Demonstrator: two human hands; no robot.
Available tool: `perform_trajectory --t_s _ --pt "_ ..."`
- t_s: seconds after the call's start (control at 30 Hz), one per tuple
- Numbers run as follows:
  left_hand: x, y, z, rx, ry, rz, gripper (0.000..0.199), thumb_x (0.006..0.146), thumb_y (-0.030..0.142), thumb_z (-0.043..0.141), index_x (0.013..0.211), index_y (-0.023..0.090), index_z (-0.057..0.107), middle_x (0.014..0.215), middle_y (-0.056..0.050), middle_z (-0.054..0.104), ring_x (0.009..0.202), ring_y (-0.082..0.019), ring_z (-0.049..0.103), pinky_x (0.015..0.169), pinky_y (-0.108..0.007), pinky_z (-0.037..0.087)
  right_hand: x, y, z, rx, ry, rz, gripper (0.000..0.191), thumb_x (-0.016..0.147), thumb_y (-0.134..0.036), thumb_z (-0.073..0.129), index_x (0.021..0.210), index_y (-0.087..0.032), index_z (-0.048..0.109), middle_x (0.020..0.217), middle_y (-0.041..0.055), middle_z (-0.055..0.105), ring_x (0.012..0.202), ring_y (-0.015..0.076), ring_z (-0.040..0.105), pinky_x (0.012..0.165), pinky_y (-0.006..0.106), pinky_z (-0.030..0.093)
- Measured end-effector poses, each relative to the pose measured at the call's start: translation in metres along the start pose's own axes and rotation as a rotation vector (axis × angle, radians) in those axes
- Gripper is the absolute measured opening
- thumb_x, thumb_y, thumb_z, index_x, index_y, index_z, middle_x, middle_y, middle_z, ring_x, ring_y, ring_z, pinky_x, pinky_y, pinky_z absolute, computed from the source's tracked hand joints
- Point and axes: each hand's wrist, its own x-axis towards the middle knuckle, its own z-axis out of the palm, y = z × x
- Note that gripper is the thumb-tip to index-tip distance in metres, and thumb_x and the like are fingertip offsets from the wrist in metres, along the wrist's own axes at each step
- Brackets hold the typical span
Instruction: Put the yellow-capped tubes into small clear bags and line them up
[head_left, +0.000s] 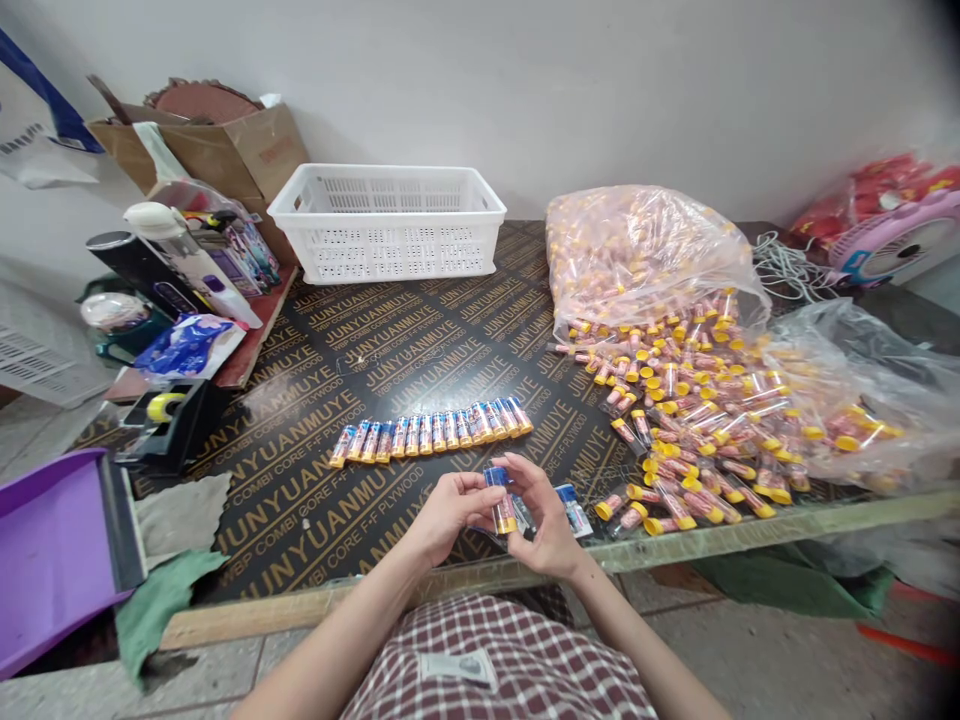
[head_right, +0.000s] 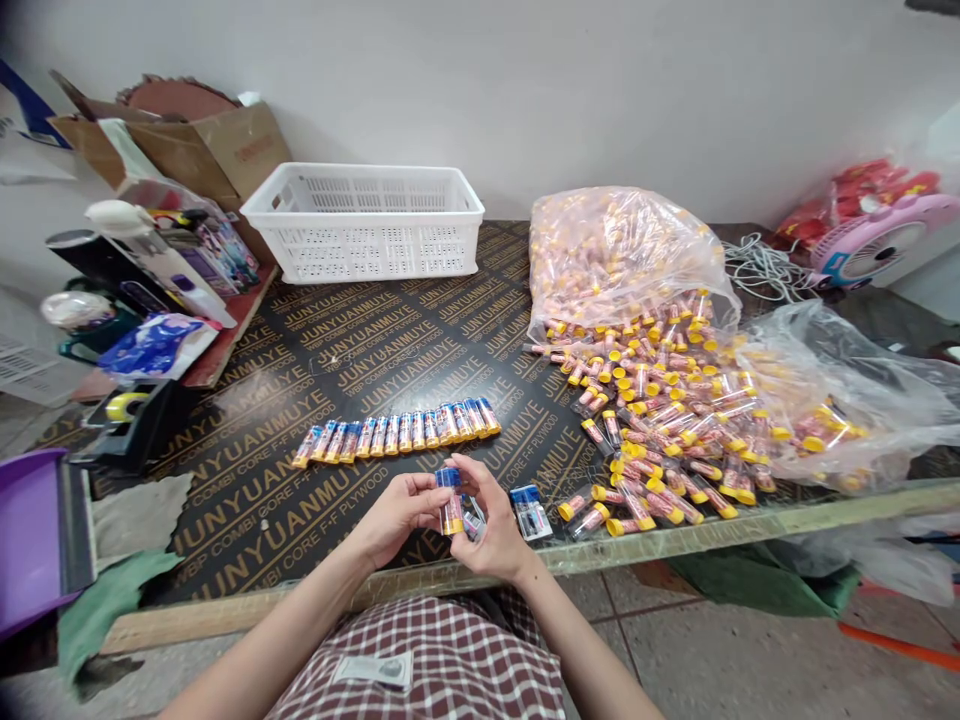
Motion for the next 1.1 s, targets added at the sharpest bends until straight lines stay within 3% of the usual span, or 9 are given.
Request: perform_trajectory --t_s 0.67,0.77,0.83,0.93,1.1 --pt "-0.001 -0.003 0.002 -0.015 0.013 0.01 0.035 0.057 0.037 0.08 0.072 0.009 0.065 0.066 -0.005 0.064 0.056 -0.012 0.059 0.056 -0.024 0.048 0.003 -0.003 0.004 0.056 0.059 -0.017 0.078 0.062 -0.007 0.052 0.135 -0.026 0.03 0.133 0.0112 0.047 0.119 0.0254 0.051 0.097 0.042 0.047" --pt "0.008 -0.001 -0.003 0.014 0.026 0.029 0.034 0.058 0.038 0.079 0.068 0.01 0.062 0.065 -0.005 0.065 0.055 -0.011 0.059 0.056 -0.024 0.048 0.005 -0.001 0.002 0.046 0.037 0.0 0.081 0.065 -0.009 0.053 0.138 -0.027 0.024 0.139 0.0107 0.04 0.121 0.0247 0.049 0.099 0.043 0.044" --pt "0.024 0.003 -0.011 0.058 0.1 0.091 0.037 0.057 0.039 0.079 0.071 0.012 0.059 0.064 -0.005 0.065 0.053 -0.012 0.058 0.054 -0.024 0.047 0.006 0.0 -0.001 0.012 0.029 0.011 0.084 0.067 -0.012 0.055 0.141 -0.028 0.018 0.146 0.0096 0.031 0.123 0.0249 0.046 0.102 0.044 0.041" --pt "0.057 0.016 -0.03 0.233 0.336 0.25 0.048 0.053 0.04 0.08 0.085 0.016 0.056 0.056 0.0 0.063 0.045 -0.013 0.055 0.049 -0.024 0.042 0.007 0.002 -0.008 -0.054 0.068 0.014 0.084 0.071 -0.017 0.056 0.143 -0.029 0.015 0.148 0.0084 0.025 0.125 0.0254 0.043 0.104 0.046 0.038" --pt "0.099 0.033 -0.049 0.838 0.581 0.404 0.042 0.058 0.036 0.077 0.091 0.019 0.058 0.049 0.006 0.053 0.052 -0.017 0.056 0.056 -0.024 0.037 0.004 0.005 -0.024 -0.206 0.162 0.049 0.07 0.078 -0.017 0.054 0.141 -0.029 0.025 0.144 0.0088 0.032 0.123 0.0241 0.044 0.101 0.045 0.04"
